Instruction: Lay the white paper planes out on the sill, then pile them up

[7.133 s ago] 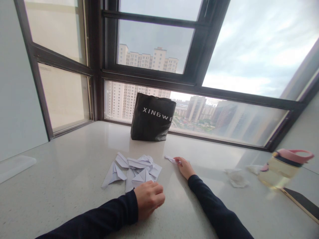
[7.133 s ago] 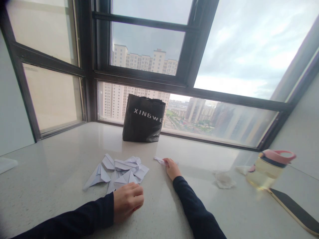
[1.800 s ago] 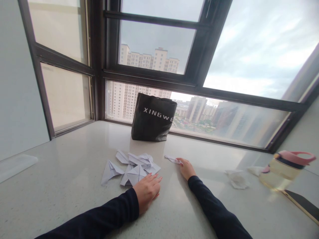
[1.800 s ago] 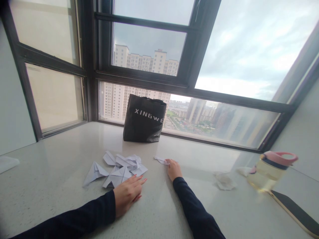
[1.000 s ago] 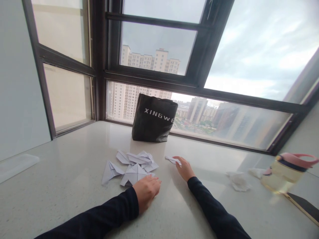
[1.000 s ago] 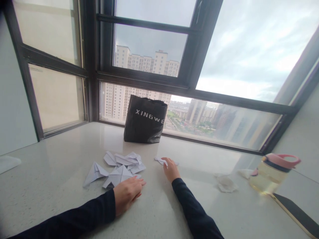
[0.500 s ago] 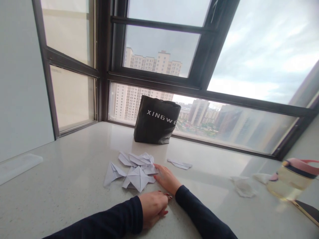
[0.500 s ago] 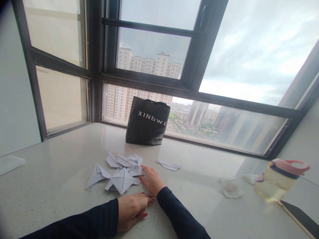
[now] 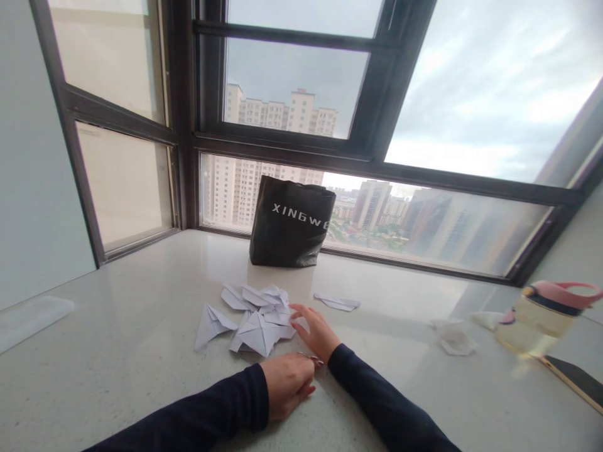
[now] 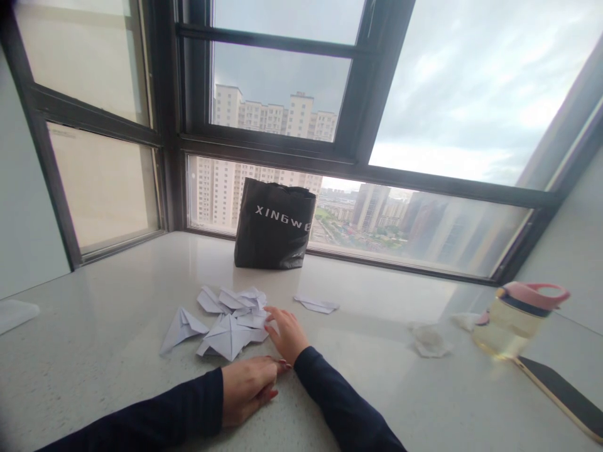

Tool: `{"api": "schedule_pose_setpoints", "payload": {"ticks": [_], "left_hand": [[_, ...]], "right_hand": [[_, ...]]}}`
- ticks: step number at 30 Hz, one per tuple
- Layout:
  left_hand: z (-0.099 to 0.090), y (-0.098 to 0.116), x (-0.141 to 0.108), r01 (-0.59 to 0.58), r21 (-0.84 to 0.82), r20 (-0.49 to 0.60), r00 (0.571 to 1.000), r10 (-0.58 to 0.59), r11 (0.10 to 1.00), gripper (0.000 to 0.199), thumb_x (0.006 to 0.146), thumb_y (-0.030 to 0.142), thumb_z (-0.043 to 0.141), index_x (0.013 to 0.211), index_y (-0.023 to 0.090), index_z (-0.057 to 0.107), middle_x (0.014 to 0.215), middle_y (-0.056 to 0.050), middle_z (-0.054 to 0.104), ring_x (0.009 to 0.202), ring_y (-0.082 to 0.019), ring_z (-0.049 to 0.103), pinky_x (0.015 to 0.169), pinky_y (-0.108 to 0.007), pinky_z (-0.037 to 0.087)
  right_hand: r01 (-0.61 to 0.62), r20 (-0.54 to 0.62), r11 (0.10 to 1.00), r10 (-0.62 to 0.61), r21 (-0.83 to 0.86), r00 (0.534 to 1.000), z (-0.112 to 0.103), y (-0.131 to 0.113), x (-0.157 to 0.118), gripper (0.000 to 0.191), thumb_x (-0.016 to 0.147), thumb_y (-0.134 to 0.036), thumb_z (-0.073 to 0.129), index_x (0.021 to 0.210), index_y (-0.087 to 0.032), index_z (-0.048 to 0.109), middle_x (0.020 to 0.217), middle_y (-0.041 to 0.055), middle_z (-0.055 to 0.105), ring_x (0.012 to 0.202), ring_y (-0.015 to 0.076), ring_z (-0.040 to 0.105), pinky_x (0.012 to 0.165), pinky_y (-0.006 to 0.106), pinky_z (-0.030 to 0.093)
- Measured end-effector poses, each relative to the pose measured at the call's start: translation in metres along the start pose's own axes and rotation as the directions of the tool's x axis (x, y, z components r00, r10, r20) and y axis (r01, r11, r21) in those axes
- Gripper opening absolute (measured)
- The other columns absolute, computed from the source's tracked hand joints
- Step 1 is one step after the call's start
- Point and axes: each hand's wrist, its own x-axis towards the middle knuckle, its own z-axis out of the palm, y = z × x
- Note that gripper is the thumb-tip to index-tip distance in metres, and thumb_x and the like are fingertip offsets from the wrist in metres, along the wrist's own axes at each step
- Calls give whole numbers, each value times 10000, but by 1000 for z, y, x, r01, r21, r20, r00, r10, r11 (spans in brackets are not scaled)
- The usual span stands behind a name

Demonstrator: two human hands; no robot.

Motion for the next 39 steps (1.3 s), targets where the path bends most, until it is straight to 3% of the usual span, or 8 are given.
{"api": "schedule_pose_setpoints", "payload": {"ticks": [5,11,14,19,28,39], "left_hand": [[-1,0,0,-27,-39,-5,1000,27,999,18,795,159,406,809,168,413,914,-67,543,881,-176,498,850,-282,375],[-2,2,5,44,-57,37,998,-42,997,174,737,127,442,644,188,308,738,-17,504,693,-135,483,659,-215,413],[0,2,7,79,-77,39,996,-76,994,223,719,118,456,616,192,273,665,5,459,622,-117,453,600,-200,394],[1,0,4,48,-78,28,999,-46,996,194,732,118,438,644,188,280,710,-4,469,656,-117,450,610,-199,384],[-2,2,4,41,-44,35,999,-40,998,130,745,116,417,689,182,320,736,-14,479,674,-124,446,625,-210,392],[-4,3,4,18,-37,14,1000,-17,999,169,744,121,418,656,189,292,726,-15,493,691,-132,464,666,-214,398]], "right_hand": [[32,-50,998,-35,-59,998,2,0,0,292,772,-255,473,1056,-187,461,1030,77,572,989,195,496,843,349,375],[-87,-125,986,70,-139,990,12,-3,6,207,737,-353,514,838,-181,461,861,66,593,851,208,543,762,356,385],[-64,-89,988,52,-139,995,13,-6,8,286,676,-393,580,829,-187,453,856,60,586,844,217,542,744,349,385],[-44,-38,995,41,-94,998,9,-8,6,380,638,-418,617,908,-197,467,899,60,584,905,223,530,772,332,378],[-31,-18,1000,31,-6,999,10,-6,7,275,690,-274,599,924,-210,469,910,56,608,883,203,556,759,329,415],[56,-59,997,-59,-50,997,3,-10,8,163,794,-146,408,910,-186,516,888,52,627,850,165,563,767,305,421]]}}
